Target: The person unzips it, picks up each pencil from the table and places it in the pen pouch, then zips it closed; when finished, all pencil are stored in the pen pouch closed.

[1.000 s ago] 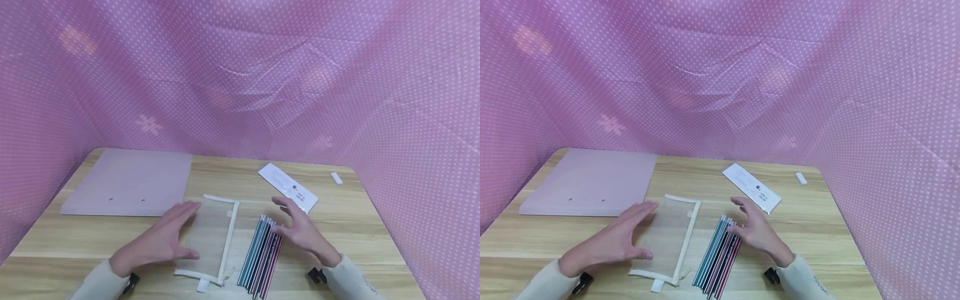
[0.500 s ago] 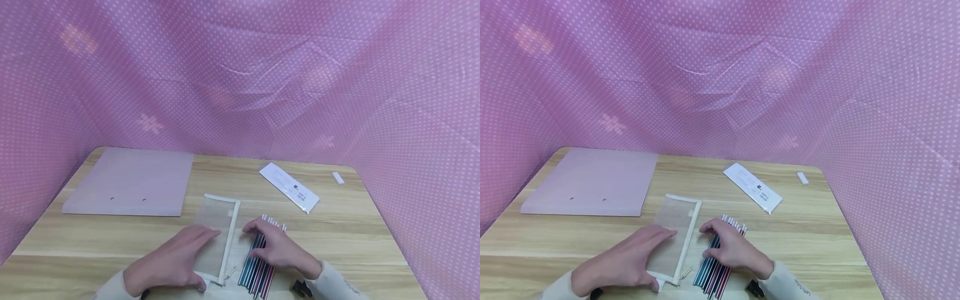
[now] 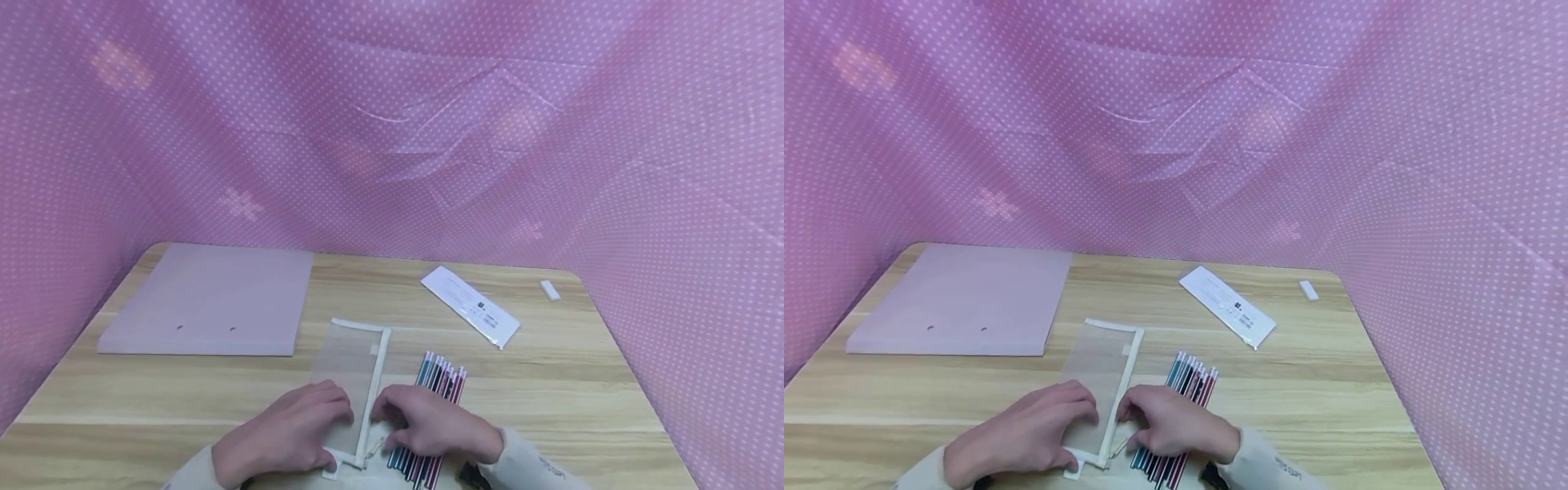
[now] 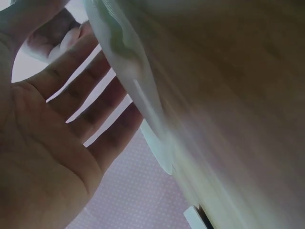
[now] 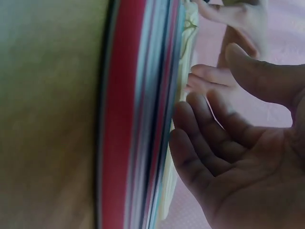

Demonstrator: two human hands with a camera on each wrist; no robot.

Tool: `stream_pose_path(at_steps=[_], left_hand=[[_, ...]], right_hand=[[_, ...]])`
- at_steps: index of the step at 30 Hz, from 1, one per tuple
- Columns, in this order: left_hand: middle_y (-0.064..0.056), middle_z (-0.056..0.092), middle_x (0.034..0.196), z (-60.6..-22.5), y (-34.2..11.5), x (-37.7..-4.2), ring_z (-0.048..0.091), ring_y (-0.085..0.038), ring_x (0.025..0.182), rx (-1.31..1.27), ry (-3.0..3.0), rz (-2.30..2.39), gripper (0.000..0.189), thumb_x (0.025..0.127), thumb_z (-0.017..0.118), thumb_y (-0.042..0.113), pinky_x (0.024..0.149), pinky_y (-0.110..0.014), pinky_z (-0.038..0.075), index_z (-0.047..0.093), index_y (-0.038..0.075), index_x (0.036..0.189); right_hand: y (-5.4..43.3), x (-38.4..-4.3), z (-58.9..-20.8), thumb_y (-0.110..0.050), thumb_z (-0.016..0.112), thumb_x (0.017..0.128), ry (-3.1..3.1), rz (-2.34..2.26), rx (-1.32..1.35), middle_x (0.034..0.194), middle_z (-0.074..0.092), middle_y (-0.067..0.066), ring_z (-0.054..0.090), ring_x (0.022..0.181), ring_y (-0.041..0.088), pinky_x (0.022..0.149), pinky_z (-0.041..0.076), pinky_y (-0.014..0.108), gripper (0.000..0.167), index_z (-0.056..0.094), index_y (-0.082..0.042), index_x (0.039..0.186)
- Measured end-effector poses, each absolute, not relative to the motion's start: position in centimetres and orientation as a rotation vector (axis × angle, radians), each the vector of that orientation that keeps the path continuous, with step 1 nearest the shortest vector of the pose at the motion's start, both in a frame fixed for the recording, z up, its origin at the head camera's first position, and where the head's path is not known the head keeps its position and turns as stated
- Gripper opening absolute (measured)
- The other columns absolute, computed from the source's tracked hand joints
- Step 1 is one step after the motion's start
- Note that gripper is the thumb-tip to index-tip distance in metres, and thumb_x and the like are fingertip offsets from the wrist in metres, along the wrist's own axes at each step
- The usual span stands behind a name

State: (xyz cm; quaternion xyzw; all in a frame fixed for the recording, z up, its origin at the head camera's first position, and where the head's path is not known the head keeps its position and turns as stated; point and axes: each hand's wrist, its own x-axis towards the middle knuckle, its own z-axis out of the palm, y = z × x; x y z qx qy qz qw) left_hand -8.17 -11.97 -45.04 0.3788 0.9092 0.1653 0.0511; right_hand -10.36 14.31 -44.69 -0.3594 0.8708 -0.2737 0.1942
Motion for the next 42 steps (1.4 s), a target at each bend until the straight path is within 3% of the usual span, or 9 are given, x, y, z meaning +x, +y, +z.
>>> stream_pose_path(at_steps=[11, 20, 24, 30, 35, 42], left_hand=[[0.022, 0.064, 0.086, -45.2, -11.5, -8.5, 0.057, 0.003, 0.09, 1.246, 2.711, 0.521, 0.007, 0.078, 0.082, 0.028, 0.067, -0.022, 0.051, 0.077, 0.031, 0.08], [0.022, 0.054, 0.071, -45.1, -11.5, -8.2, 0.049, 0.007, 0.072, 1.362, 2.781, 0.574, 0.019, 0.078, 0.077, 0.013, 0.059, -0.013, 0.042, 0.068, 0.028, 0.069], [0.022, 0.056, 0.073, -44.8, -11.5, -8.4, 0.05, 0.007, 0.072, 1.384, 2.822, 0.683, 0.017, 0.079, 0.078, 0.014, 0.061, -0.012, 0.043, 0.069, 0.026, 0.072], [0.018, 0.064, 0.079, -43.9, -11.6, -9.0, 0.057, 0.005, 0.075, 1.463, 2.875, 0.914, 0.013, 0.08, 0.081, 0.017, 0.068, -0.01, 0.048, 0.07, 0.023, 0.079], [0.016, 0.067, 0.083, -43.1, -11.5, -9.7, 0.062, 0.004, 0.079, 1.548, 2.843, 1.049, 0.012, 0.083, 0.08, 0.016, 0.075, -0.009, 0.052, 0.07, 0.022, 0.084], [0.014, 0.07, 0.086, -41.4, -11.5, -10.9, 0.065, 0.001, 0.082, 1.611, 2.798, 1.23, 0.013, 0.084, 0.08, 0.013, 0.079, -0.011, 0.055, 0.071, 0.021, 0.088]], right_hand=[[13.6, -9.8, -45.0, -0.017, 0.083, 0.079, 2.434, -0.545, -1.278, 0.103, 0.063, -0.014, 0.052, 0.095, -0.003, 0.087, 0.047, 0.012, 0.037, 0.065, -0.025, 0.111], [13.1, -9.4, -45.1, -0.02, 0.085, 0.077, 2.499, -0.49, -1.346, 0.098, 0.06, -0.013, 0.05, 0.09, -0.003, 0.083, 0.045, 0.008, 0.04, 0.062, -0.023, 0.11], [12.9, -9.5, -44.9, -0.023, 0.085, 0.079, 2.539, -0.536, -1.242, 0.094, 0.062, -0.015, 0.052, 0.084, -0.006, 0.077, 0.046, 0.008, 0.036, 0.063, -0.024, 0.108], [13.1, -9.8, -44.0, -0.01, 0.079, 0.083, 2.576, -0.768, -1.068, 0.09, 0.069, -0.015, 0.062, 0.082, -0.009, 0.075, 0.052, 0.007, 0.028, 0.064, -0.021, 0.105], [13.7, -10.4, -43.2, 0.002, 0.073, 0.086, 2.521, -1.119, -0.966, 0.086, 0.073, -0.008, 0.066, 0.081, -0.005, 0.075, 0.057, 0.014, 0.022, 0.066, -0.017, 0.097], [14.4, -11.7, -42.3, -0.001, 0.071, 0.088, 2.32, -1.533, -0.933, 0.085, 0.073, 0.01, 0.065, 0.078, 0.002, 0.072, 0.061, 0.025, 0.01, 0.068, -0.009, 0.095]])
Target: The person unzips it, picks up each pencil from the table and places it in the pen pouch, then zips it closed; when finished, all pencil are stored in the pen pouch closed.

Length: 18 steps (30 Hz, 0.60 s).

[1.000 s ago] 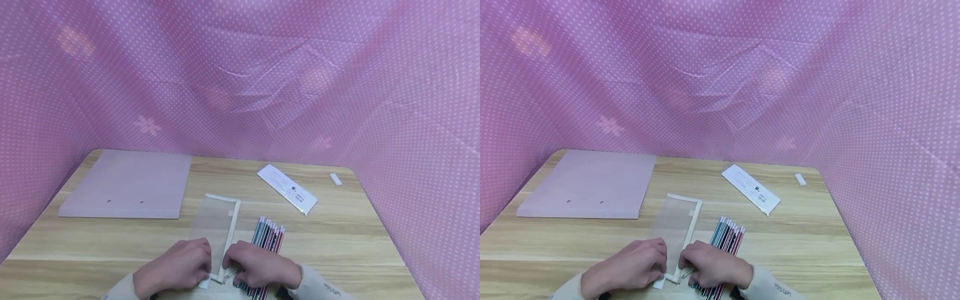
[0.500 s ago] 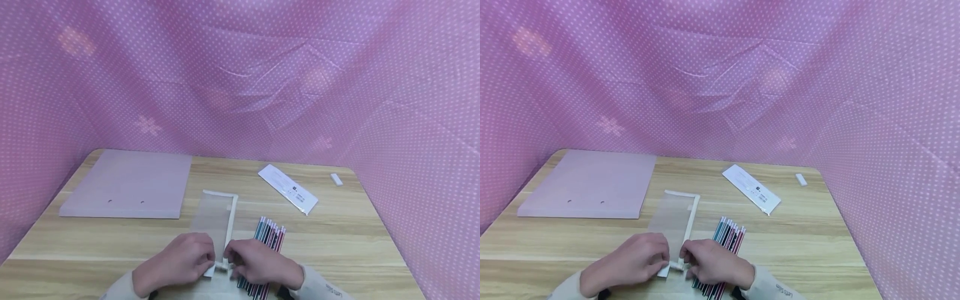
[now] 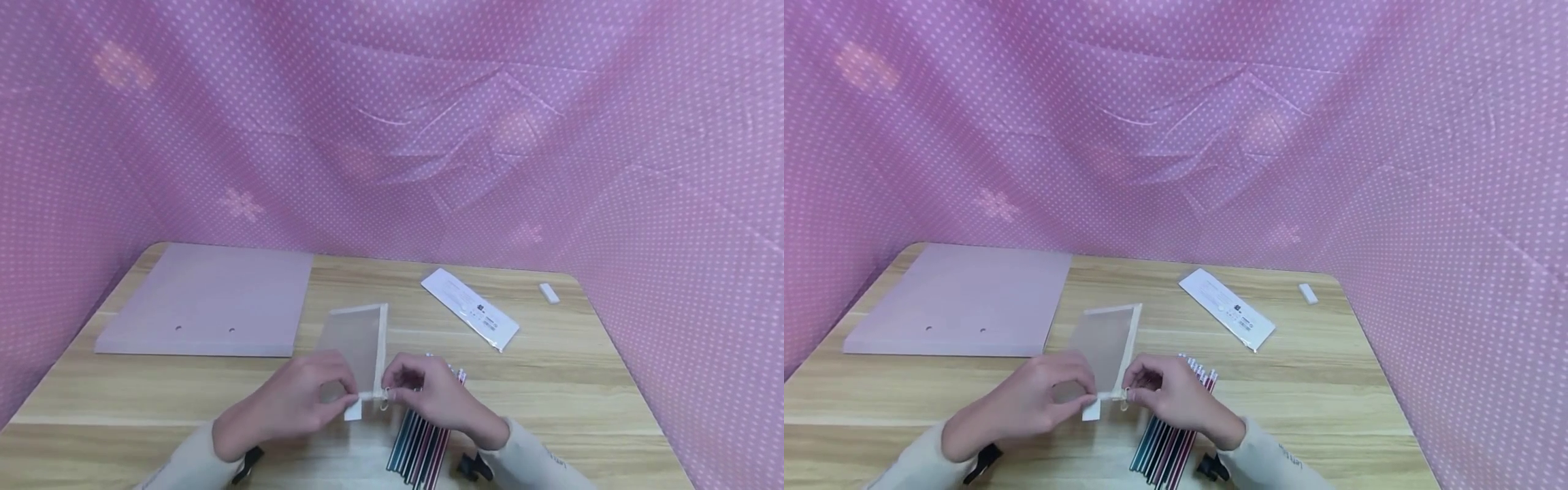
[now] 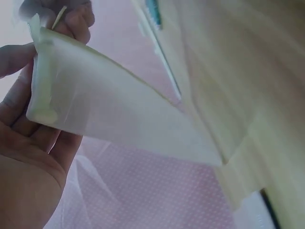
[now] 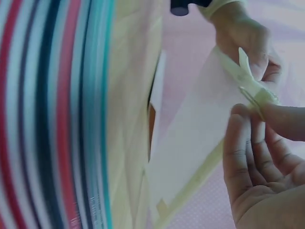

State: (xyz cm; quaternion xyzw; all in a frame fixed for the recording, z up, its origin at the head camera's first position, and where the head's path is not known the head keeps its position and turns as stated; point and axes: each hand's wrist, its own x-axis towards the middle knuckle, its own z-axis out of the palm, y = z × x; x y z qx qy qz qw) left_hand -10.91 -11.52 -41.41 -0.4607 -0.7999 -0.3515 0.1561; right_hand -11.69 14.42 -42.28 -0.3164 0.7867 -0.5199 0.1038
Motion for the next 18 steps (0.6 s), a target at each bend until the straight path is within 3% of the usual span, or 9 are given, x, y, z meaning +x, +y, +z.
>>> stream_pose_path(at_steps=[6, 13, 18], left_hand=[[0.01, 0.072, 0.094, -40.8, -10.9, -11.3, 0.068, -0.004, 0.089, -1.292, -2.2, -1.011, 0.016, 0.082, 0.082, 0.014, 0.086, -0.014, 0.057, 0.073, 0.017, 0.095], [0.004, 0.073, 0.092, -40.6, -9.5, -11.3, 0.069, -0.006, 0.084, -1.198, -2.084, -0.896, 0.025, 0.08, 0.085, 0.03, 0.081, -0.014, 0.058, 0.073, 0.013, 0.094], [0.002, 0.072, 0.089, -40.5, -9.0, -11.4, 0.068, -0.007, 0.08, -1.149, -2.044, -0.897, 0.025, 0.076, 0.087, 0.027, 0.077, -0.013, 0.057, 0.074, 0.01, 0.09]], right_hand=[[14.5, -12.3, -41.4, 0.0, 0.065, 0.092, 2.086, -1.783, -0.847, 0.085, 0.067, 0.031, 0.068, 0.073, 0.007, 0.066, 0.063, 0.03, 0.009, 0.063, 0.004, 0.099], [14.1, -12.1, -40.6, 0.0, 0.062, 0.092, 2.051, -1.86, -0.735, 0.091, 0.068, 0.038, 0.07, 0.074, 0.006, 0.069, 0.063, 0.029, 0.01, 0.06, 0.007, 0.1], [13.6, -12.0, -40.2, 0.0, 0.062, 0.093, 2.073, -1.866, -0.758, 0.088, 0.066, 0.036, 0.068, 0.073, 0.006, 0.066, 0.062, 0.03, 0.011, 0.059, 0.007, 0.1]])
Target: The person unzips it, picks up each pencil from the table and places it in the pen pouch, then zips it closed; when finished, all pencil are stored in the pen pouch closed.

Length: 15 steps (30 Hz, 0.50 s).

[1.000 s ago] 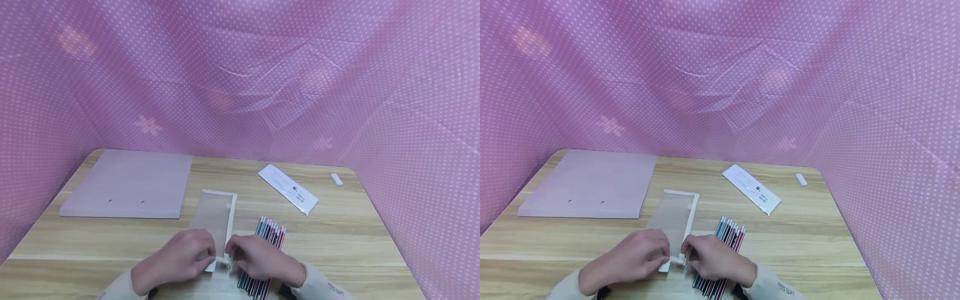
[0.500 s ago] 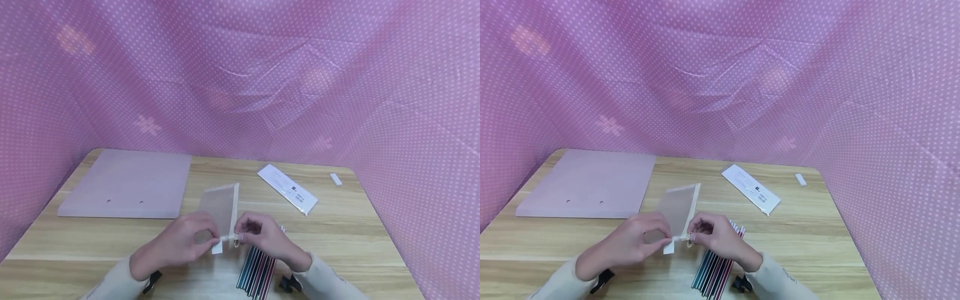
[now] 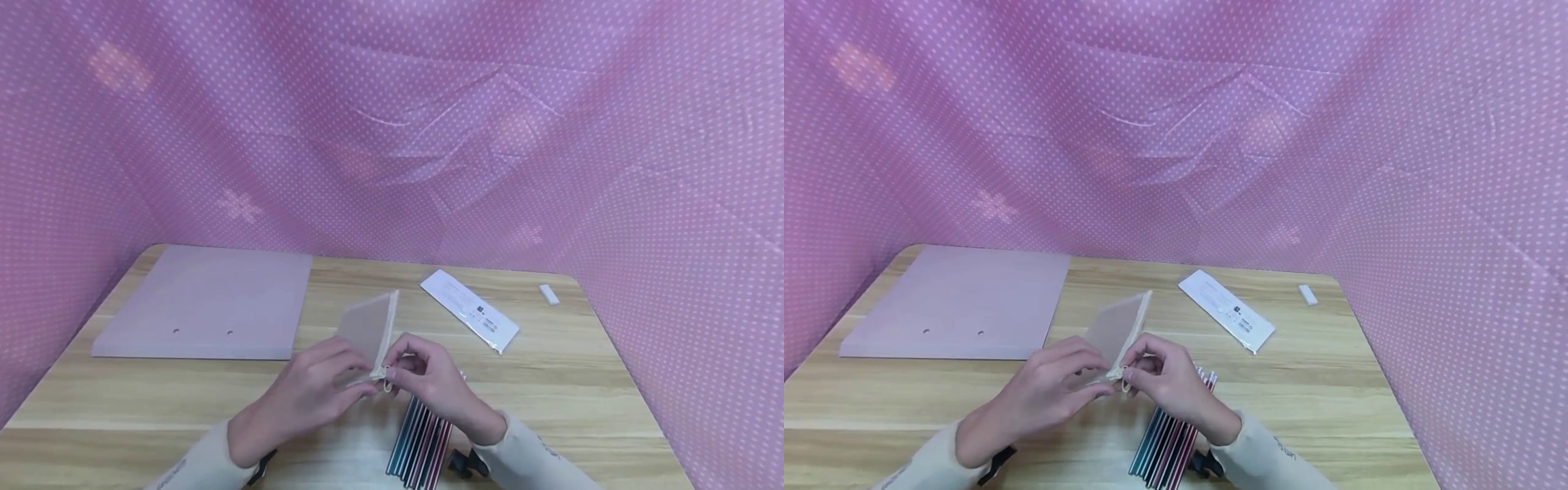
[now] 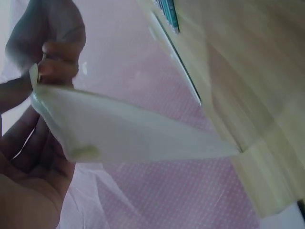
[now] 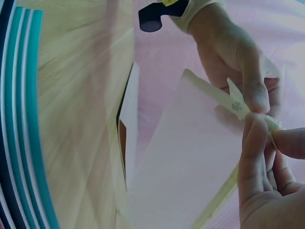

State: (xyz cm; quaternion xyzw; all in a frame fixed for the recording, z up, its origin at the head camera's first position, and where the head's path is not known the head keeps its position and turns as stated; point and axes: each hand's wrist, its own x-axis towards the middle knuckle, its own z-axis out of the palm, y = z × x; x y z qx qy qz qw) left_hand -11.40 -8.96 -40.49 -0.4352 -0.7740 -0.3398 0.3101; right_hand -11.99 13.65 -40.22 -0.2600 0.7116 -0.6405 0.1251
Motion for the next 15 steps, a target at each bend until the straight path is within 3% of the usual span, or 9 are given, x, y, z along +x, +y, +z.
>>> stream_pose_path(at_steps=[9, 15], left_hand=[[0.001, 0.075, 0.085, -41.6, -8.4, -11.0, 0.071, -0.01, 0.08, -1.116, -2.037, -0.9, 0.017, 0.076, 0.086, 0.016, 0.076, -0.018, 0.06, 0.076, 0.009, 0.088], [0.002, 0.076, 0.085, -41.6, -8.5, -11.0, 0.071, -0.009, 0.079, -1.097, -2.036, -0.884, 0.016, 0.074, 0.087, 0.014, 0.076, -0.02, 0.061, 0.077, 0.01, 0.086]], right_hand=[[13.8, -11.9, -40.5, -0.001, 0.066, 0.09, 2.188, -1.822, -0.805, 0.083, 0.062, 0.019, 0.058, 0.071, 0.001, 0.062, 0.052, 0.018, 0.008, 0.063, 0.001, 0.098], [14.0, -12.5, -40.5, -0.004, 0.071, 0.089, 2.21, -1.828, -0.739, 0.085, 0.066, 0.026, 0.06, 0.071, 0.002, 0.064, 0.054, 0.019, 0.012, 0.068, 0.003, 0.098]])
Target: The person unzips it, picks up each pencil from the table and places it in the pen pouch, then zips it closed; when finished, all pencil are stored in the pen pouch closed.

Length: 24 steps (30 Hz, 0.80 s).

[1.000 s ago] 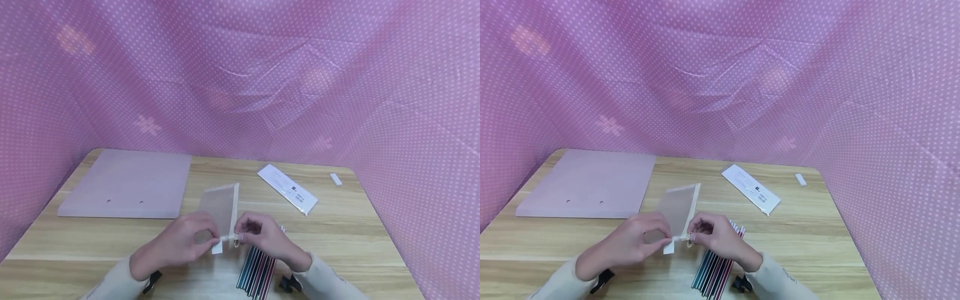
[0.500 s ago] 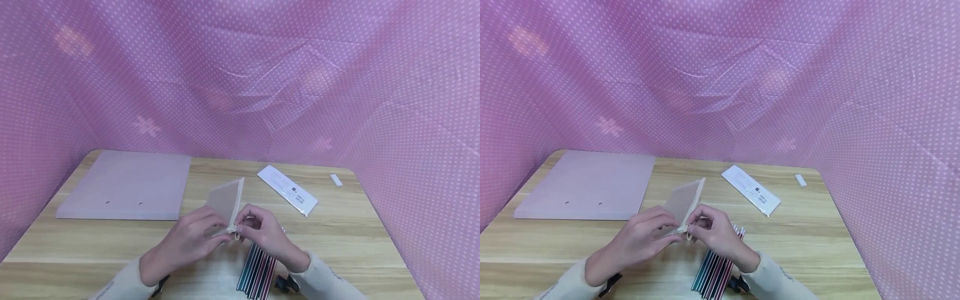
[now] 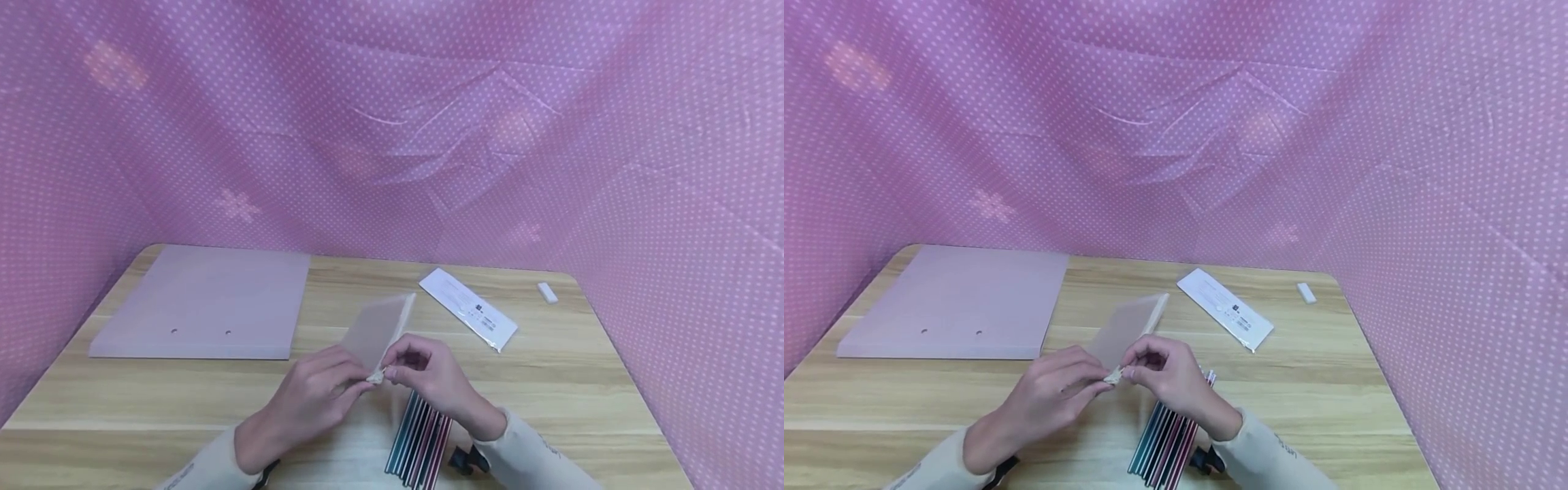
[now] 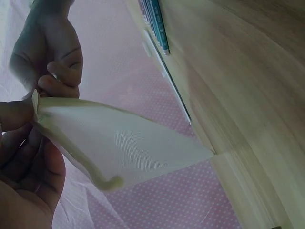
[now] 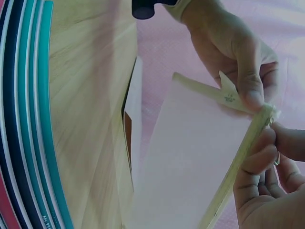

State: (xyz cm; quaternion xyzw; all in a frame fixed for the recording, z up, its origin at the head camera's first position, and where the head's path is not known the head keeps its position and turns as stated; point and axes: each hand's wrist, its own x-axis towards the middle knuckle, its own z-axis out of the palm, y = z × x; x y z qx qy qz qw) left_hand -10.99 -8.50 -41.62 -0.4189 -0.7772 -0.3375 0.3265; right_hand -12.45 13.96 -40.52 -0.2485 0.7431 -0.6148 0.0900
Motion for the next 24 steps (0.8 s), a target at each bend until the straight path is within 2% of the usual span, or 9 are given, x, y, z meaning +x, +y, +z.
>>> stream_pose_path(at_steps=[7, 14, 24], left_hand=[[0.001, 0.076, 0.083, -41.3, -8.7, -11.1, 0.071, -0.009, 0.077, -1.096, -2.03, -0.906, 0.015, 0.075, 0.086, 0.014, 0.074, -0.017, 0.06, 0.077, 0.009, 0.085], [0.0, 0.076, 0.083, -41.0, -8.7, -11.4, 0.071, -0.009, 0.075, -1.113, -1.977, -0.93, 0.014, 0.075, 0.085, 0.011, 0.074, -0.017, 0.06, 0.077, 0.009, 0.086], [0.0, 0.076, 0.083, -41.0, -8.8, -11.3, 0.071, -0.009, 0.077, -1.118, -1.976, -0.971, 0.019, 0.07, 0.087, 0.008, 0.075, -0.017, 0.06, 0.077, 0.009, 0.085]], right_hand=[[14.1, -12.7, -40.6, -0.003, 0.072, 0.088, 2.179, -1.834, -0.669, 0.088, 0.071, 0.022, 0.064, 0.07, 0.004, 0.062, 0.056, 0.02, 0.012, 0.071, 0.004, 0.097], [14.0, -12.9, -40.7, -0.002, 0.072, 0.087, 2.216, -1.831, -0.68, 0.087, 0.07, 0.025, 0.064, 0.07, 0.005, 0.062, 0.056, 0.021, 0.011, 0.069, 0.004, 0.096], [14.3, -13.6, -40.8, -0.004, 0.072, 0.088, 2.234, -1.835, -0.645, 0.089, 0.07, 0.026, 0.062, 0.068, 0.004, 0.063, 0.055, 0.02, 0.011, 0.07, 0.004, 0.096]])
